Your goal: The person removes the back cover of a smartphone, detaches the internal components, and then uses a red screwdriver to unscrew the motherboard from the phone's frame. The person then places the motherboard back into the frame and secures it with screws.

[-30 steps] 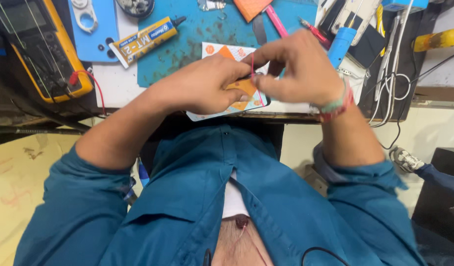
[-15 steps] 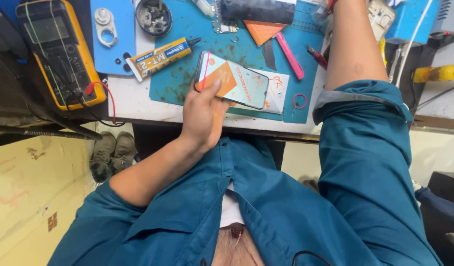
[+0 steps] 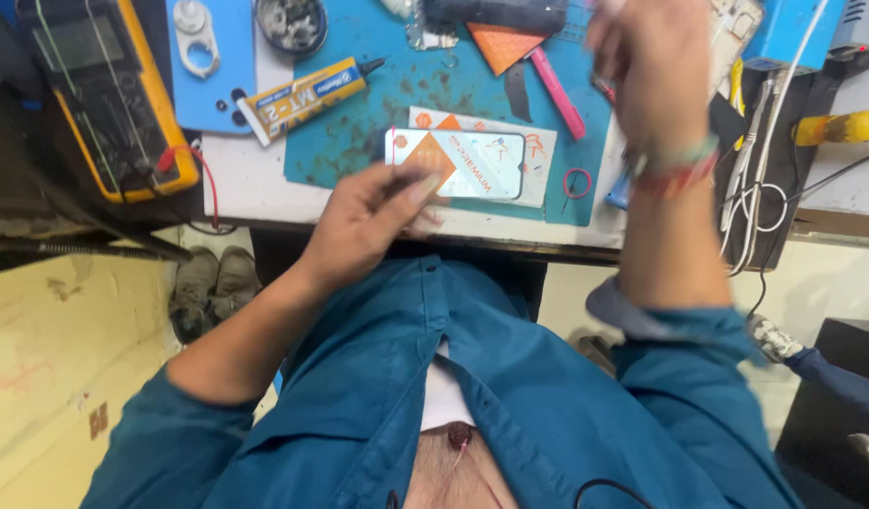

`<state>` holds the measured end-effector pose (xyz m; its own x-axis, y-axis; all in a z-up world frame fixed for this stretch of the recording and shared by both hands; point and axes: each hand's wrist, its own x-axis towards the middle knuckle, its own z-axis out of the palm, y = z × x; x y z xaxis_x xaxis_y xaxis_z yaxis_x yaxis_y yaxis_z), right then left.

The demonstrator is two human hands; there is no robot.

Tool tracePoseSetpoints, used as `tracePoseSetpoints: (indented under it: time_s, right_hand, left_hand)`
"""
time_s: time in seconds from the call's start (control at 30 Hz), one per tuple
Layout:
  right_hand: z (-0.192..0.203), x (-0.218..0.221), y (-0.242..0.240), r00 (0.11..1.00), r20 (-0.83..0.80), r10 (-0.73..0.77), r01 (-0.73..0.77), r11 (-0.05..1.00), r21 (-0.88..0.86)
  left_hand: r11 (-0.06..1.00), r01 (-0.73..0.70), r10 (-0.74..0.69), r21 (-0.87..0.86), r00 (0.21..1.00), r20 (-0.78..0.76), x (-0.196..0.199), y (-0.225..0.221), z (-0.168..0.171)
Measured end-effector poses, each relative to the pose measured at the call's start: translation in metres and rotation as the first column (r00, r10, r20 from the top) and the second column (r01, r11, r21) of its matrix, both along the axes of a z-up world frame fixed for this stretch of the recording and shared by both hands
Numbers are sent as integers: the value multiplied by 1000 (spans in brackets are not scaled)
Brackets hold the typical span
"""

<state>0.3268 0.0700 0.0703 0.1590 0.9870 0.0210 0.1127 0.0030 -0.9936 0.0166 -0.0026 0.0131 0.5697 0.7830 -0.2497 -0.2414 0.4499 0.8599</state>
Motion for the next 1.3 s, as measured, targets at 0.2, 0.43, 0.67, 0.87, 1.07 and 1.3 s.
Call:
tracePoseSetpoints:
  time_s: [0.2,0.43,0.67,0.87,1.07,1.3]
  right_hand:
    - [-34,-71,-113,976,-191,104,-142,970,-199]
    - [-14,-63,-151,586,-800,131,-187,982,25]
    - [-27,-58,-179,569,-778,265,-92,961,260]
    - [-47,-58,-169,891,202,-407,267,829,492]
    - [-69,-35,-166,961,-5,-278,267,917,297]
    - [-78,-49,-167,975,161,-150,125,979,158]
  left_hand:
    - [958,-157,124,241,982,146,45,4,26]
    - [833,-28,126,553,982,-140,23,5,2]
    - [820,170,-103,547,983,-151,44,0,6]
    - [622,404,-270,671,915,-300,63,-4,26]
    - [172,575,542,799,623,-565,58,25,19]
    - [363,644,354,674,573,-739,76,27,25]
